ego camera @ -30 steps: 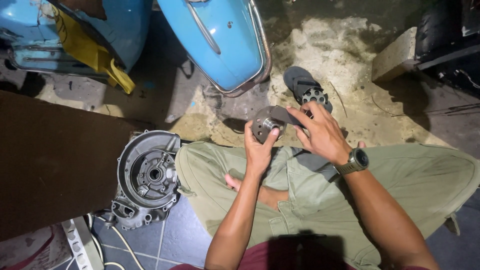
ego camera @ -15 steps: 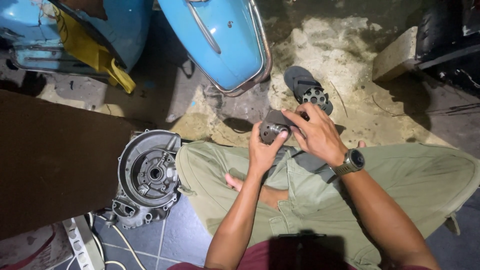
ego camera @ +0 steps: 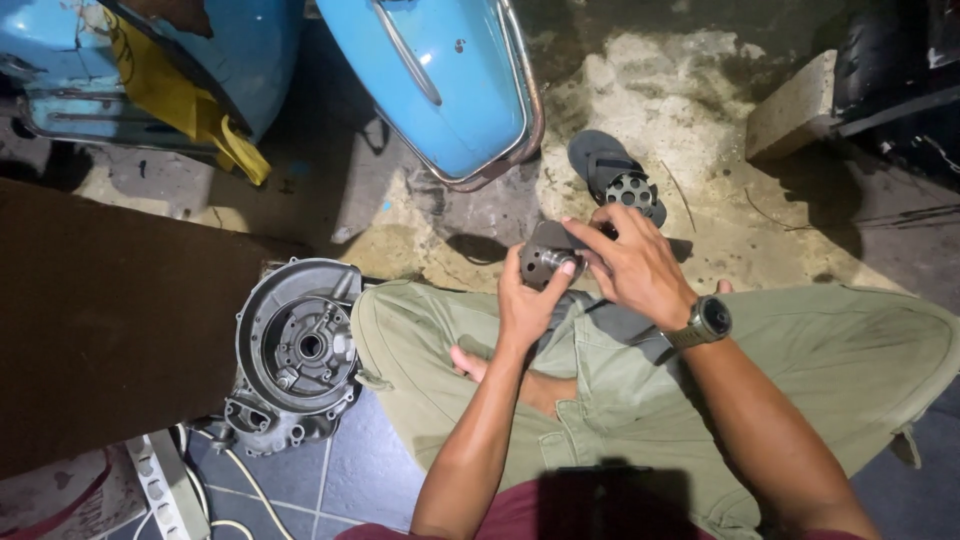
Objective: The person sits on the floor and uses a metal file to smooth the edges of a circular metal part. They rotate the part to work on different sides and occasionally wipe it with a yellow cloth.
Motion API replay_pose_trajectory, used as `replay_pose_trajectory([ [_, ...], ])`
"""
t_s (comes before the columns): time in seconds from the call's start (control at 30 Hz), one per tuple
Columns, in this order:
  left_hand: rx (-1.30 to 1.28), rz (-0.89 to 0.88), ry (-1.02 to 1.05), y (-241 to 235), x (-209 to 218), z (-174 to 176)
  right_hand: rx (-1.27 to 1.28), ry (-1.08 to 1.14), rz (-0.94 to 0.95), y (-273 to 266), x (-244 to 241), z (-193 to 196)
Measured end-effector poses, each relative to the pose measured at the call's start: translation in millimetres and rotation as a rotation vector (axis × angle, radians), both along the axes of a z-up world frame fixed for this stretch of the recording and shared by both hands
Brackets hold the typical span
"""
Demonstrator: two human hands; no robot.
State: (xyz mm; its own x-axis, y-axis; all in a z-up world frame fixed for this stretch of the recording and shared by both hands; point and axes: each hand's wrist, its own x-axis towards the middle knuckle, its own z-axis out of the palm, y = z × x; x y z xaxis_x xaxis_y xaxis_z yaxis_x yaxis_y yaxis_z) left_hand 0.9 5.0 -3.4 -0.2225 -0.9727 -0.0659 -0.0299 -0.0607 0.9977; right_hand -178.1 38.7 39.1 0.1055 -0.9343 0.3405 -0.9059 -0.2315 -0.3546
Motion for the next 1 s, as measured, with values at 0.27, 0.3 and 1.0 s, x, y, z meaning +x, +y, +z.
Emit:
replay_pose_trajectory([
  [0.27, 0.027, 0.009, 0.012, 2, -2, 7, 0.01, 0.011, -0.004, 2, 4, 5],
  [0.3, 0.032, 0.0, 0.012, 3, -3, 6, -0.001, 0.035, 0.004, 1, 6, 6],
  [1.0, 0.031, 0.006, -0.01, -1, -2, 15, 0.009, 0.019, -0.014, 2, -4, 5],
])
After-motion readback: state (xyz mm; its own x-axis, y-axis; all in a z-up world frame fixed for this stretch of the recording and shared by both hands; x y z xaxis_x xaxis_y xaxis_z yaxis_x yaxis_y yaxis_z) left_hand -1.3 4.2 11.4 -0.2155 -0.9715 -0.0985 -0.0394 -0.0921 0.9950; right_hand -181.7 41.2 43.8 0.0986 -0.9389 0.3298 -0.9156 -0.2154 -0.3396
